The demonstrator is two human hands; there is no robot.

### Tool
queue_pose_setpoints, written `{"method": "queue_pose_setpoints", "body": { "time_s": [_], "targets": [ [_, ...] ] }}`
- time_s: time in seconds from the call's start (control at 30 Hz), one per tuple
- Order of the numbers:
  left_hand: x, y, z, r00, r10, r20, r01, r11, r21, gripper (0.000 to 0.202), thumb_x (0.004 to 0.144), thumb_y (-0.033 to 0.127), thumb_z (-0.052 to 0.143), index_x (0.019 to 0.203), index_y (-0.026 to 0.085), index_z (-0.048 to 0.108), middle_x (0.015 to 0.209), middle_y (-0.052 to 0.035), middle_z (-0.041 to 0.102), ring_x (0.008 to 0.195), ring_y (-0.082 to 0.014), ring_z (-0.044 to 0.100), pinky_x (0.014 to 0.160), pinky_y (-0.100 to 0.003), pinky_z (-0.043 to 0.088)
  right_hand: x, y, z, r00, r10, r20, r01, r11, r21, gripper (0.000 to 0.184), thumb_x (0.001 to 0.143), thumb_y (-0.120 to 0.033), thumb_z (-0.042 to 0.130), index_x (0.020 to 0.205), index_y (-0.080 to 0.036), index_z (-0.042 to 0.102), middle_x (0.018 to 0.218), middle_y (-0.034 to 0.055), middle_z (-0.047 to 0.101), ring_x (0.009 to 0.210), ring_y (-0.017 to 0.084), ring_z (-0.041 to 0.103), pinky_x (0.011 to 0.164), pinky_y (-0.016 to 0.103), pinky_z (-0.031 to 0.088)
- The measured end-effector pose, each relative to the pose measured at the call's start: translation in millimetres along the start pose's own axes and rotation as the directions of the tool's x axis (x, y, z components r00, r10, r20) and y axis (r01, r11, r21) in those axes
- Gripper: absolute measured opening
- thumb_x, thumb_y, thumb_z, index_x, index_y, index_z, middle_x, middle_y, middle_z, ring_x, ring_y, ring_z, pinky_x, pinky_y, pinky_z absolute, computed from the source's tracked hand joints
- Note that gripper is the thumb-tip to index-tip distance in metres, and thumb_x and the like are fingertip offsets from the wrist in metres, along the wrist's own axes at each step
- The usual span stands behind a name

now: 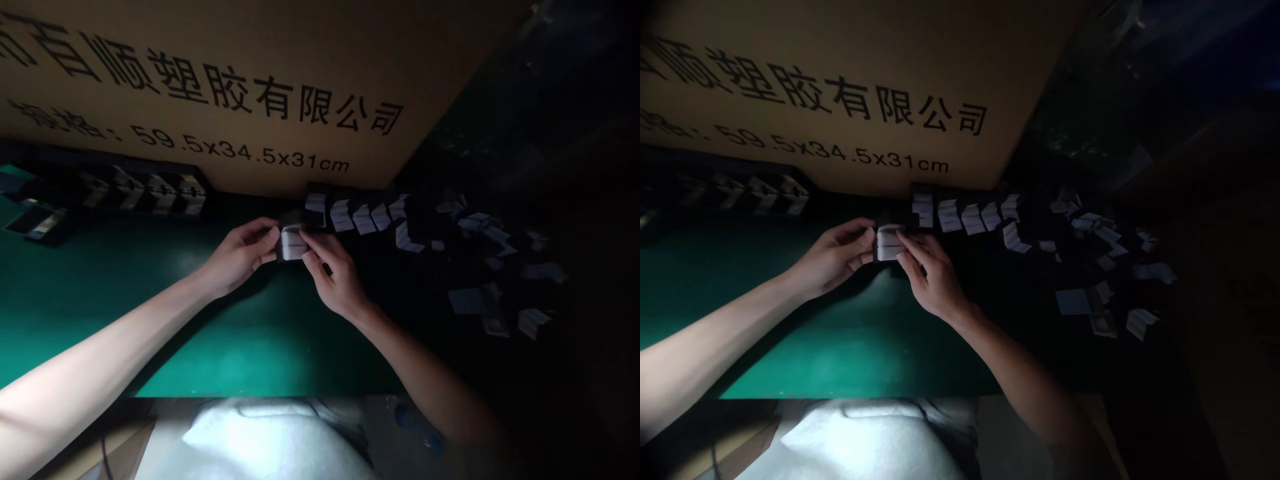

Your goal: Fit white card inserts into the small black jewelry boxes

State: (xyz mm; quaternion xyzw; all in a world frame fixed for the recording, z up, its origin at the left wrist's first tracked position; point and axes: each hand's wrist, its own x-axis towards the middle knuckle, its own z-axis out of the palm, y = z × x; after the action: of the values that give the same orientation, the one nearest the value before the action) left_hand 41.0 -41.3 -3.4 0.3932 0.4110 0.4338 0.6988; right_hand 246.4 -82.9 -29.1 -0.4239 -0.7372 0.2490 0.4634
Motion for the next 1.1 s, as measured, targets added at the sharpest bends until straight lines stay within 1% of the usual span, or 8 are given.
{"method": "queue_pose_setpoints", "body": {
  "time_s": [0.13, 0.27, 0.37, 0.5, 0.67, 0.87, 1.0, 1.1],
  "targets": [
    [3.3, -0.1, -3.5, 0.998, -0.058, 0.028, 0.061, 0.993, -0.106, 0.035, 0.073, 0.035, 0.095, 0.097, 0.017, 0.076, 0.088, -0.0048, 0.077, 0.087, -0.0188, 0.075, 0.079, -0.024, 0.065, 0.2, 0.2, 3.9, 0.983, 0.179, -0.034, -0.166, 0.957, 0.237, 0.033, 0.106, -0.045, 0.055, 0.132, -0.031, 0.068, 0.123, 0.0065, 0.070, 0.105, 0.017, 0.071, 0.079, 0.027, 0.066],
    [-0.1, 2.3, -4.7, 0.980, -0.168, 0.105, 0.179, 0.978, -0.110, 0.032, 0.085, 0.033, 0.084, 0.113, 0.019, 0.075, 0.105, -0.0097, 0.080, 0.096, -0.0253, 0.078, 0.085, -0.037, 0.069, 1.8, 0.6, 8.5, 0.930, 0.363, -0.061, -0.303, 0.849, 0.434, 0.030, 0.096, -0.053, 0.067, 0.111, -0.027, 0.070, 0.112, 0.0040, 0.072, 0.094, 0.016, 0.073, 0.069, 0.025, 0.067],
    [-2.9, 3.8, -4.8, 0.968, -0.212, 0.137, 0.223, 0.972, -0.072, 0.033, 0.087, 0.032, 0.082, 0.117, 0.020, 0.074, 0.113, -0.0107, 0.079, 0.101, -0.0269, 0.078, 0.084, -0.040, 0.070, 2.7, -0.2, 9.1, 0.924, 0.378, -0.055, -0.319, 0.843, 0.434, 0.028, 0.092, -0.051, 0.071, 0.104, -0.026, 0.070, 0.108, 0.0032, 0.071, 0.091, 0.015, 0.072, 0.068, 0.024, 0.066],
    [-2.9, 1.7, -5.2, 0.979, -0.181, 0.096, 0.184, 0.983, -0.021, 0.036, 0.082, 0.028, 0.087, 0.115, 0.018, 0.076, 0.108, -0.0086, 0.079, 0.099, -0.0244, 0.078, 0.087, -0.038, 0.070, 3.5, -2.6, 7.4, 0.916, 0.397, -0.058, -0.340, 0.845, 0.413, 0.026, 0.090, -0.047, 0.074, 0.101, -0.024, 0.070, 0.105, 0.0033, 0.072, 0.091, 0.015, 0.073, 0.067, 0.024, 0.064],
    [-2.8, 0.1, -2.1, 0.985, -0.147, 0.094, 0.146, 0.989, 0.022, 0.038, 0.083, 0.031, 0.087, 0.117, 0.018, 0.077, 0.117, -0.0112, 0.079, 0.105, -0.0279, 0.078, 0.091, -0.041, 0.069, 5.4, -3.9, 5.2, 0.884, 0.464, -0.062, -0.381, 0.790, 0.481, 0.027, 0.084, -0.046, 0.080, 0.095, -0.023, 0.074, 0.096, 0.0015, 0.073, 0.086, 0.015, 0.073, 0.061, 0.022, 0.063],
    [-4.2, 3.5, 1.1, 0.986, -0.156, 0.063, 0.159, 0.987, -0.031, 0.040, 0.080, 0.017, 0.083, 0.119, 0.015, 0.077, 0.115, -0.0136, 0.080, 0.105, -0.0298, 0.078, 0.090, -0.043, 0.069, 6.7, -2.3, 3.8, 0.867, 0.496, -0.053, -0.400, 0.755, 0.519, 0.025, 0.082, -0.042, 0.083, 0.096, -0.023, 0.075, 0.090, 0.0008, 0.075, 0.082, 0.015, 0.074, 0.059, 0.022, 0.064],
    [-5.3, 3.9, 4.4, 0.993, -0.121, -0.008, 0.121, 0.993, 0.003, 0.042, 0.074, 0.016, 0.085, 0.115, 0.014, 0.076, 0.112, -0.0134, 0.079, 0.101, -0.0302, 0.079, 0.085, -0.046, 0.071, 4.8, -3.3, 5.7, 0.882, 0.462, -0.098, -0.368, 0.802, 0.470, 0.020, 0.085, -0.039, 0.080, 0.095, -0.022, 0.073, 0.092, 0.0015, 0.076, 0.084, 0.016, 0.075, 0.061, 0.024, 0.064],
    [-4.7, 2.6, 4.0, 0.995, -0.096, 0.010, 0.096, 0.995, 0.016, 0.043, 0.070, 0.018, 0.090, 0.110, 0.015, 0.075, 0.111, -0.0122, 0.079, 0.099, -0.0298, 0.079, 0.083, -0.046, 0.071, 2.3, -5.5, 7.4, 0.906, 0.390, -0.163, -0.311, 0.877, 0.367, 0.015, 0.090, -0.036, 0.075, 0.096, -0.023, 0.072, 0.097, 0.0023, 0.077, 0.087, 0.016, 0.075, 0.063, 0.025, 0.063]
  ]
}}
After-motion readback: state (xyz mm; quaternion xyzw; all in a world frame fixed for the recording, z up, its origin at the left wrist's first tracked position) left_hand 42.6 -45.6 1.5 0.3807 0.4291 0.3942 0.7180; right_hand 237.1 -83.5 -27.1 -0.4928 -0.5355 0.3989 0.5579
